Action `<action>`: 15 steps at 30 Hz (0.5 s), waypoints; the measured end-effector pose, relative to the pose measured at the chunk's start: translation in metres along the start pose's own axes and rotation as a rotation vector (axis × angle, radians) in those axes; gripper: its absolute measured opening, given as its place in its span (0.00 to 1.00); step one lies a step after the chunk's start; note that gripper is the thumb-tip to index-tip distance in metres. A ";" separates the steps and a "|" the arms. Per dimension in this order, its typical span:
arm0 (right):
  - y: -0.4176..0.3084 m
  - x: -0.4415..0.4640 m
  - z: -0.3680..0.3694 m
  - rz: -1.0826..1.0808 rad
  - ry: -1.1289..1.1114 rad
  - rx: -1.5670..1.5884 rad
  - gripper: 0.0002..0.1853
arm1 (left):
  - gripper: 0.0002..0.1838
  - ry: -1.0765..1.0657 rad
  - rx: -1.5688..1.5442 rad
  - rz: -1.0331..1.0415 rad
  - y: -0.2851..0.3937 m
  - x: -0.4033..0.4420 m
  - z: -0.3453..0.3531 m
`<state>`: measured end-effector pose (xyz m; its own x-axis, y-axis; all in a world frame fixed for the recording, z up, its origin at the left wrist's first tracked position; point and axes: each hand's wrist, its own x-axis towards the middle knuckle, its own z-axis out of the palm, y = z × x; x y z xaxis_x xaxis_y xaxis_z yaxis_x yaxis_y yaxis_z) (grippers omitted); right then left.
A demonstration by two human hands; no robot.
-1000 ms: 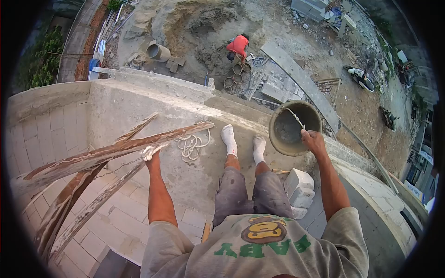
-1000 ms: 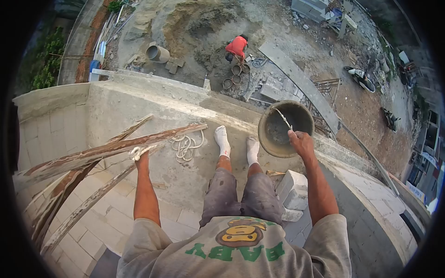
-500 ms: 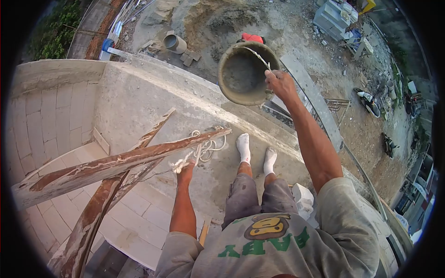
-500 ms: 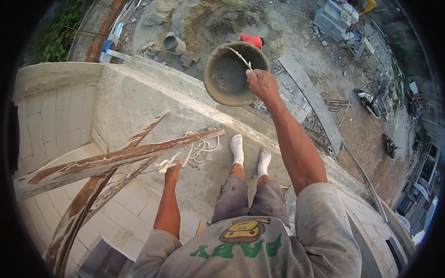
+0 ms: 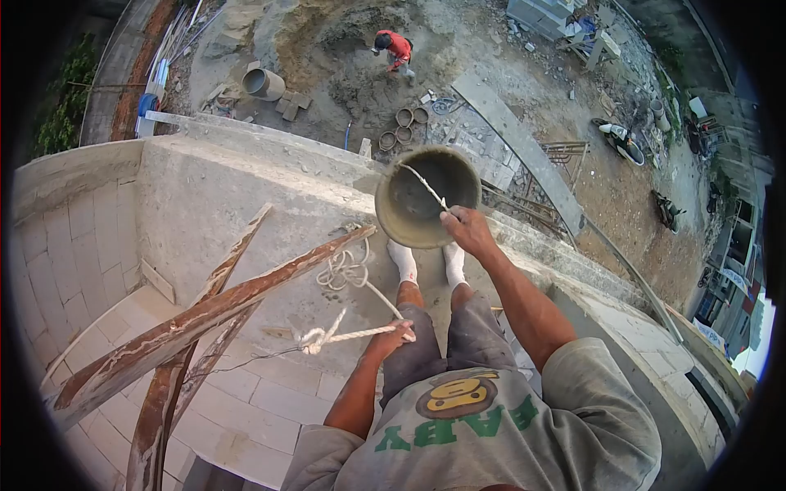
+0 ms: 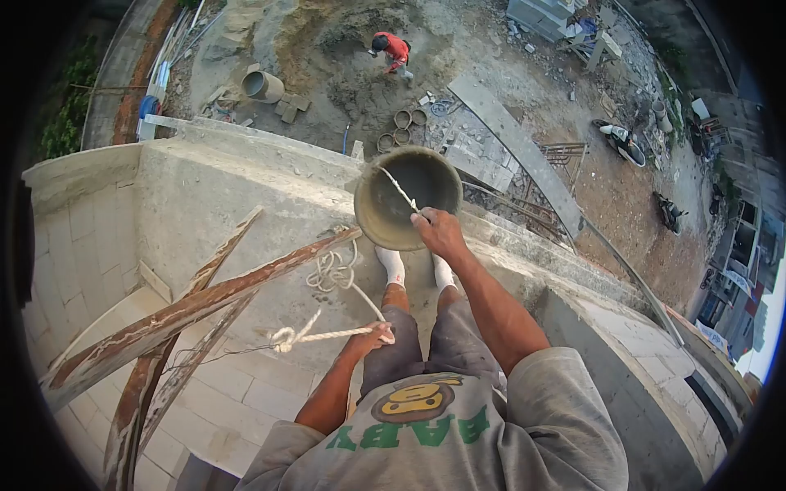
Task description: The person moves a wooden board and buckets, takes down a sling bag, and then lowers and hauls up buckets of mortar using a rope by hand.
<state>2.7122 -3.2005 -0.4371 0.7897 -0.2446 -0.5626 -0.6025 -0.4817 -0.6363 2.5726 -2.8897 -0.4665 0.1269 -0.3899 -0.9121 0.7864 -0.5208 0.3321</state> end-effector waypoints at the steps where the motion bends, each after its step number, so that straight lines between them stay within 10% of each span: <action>1: 0.016 -0.009 -0.001 0.053 0.003 0.008 0.18 | 0.23 -0.081 -0.119 -0.090 0.020 -0.008 0.006; 9: 0.146 -0.080 -0.049 0.328 0.069 -0.029 0.18 | 0.27 -0.383 -0.110 0.035 0.111 -0.009 0.057; 15: 0.210 -0.106 -0.079 0.306 0.111 -0.057 0.19 | 0.28 -0.170 -0.036 0.236 0.149 -0.007 0.109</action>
<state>2.5110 -3.3427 -0.4696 0.5825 -0.4744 -0.6600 -0.8090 -0.4174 -0.4139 2.6227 -3.0478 -0.3847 0.2080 -0.6205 -0.7561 0.7684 -0.3747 0.5189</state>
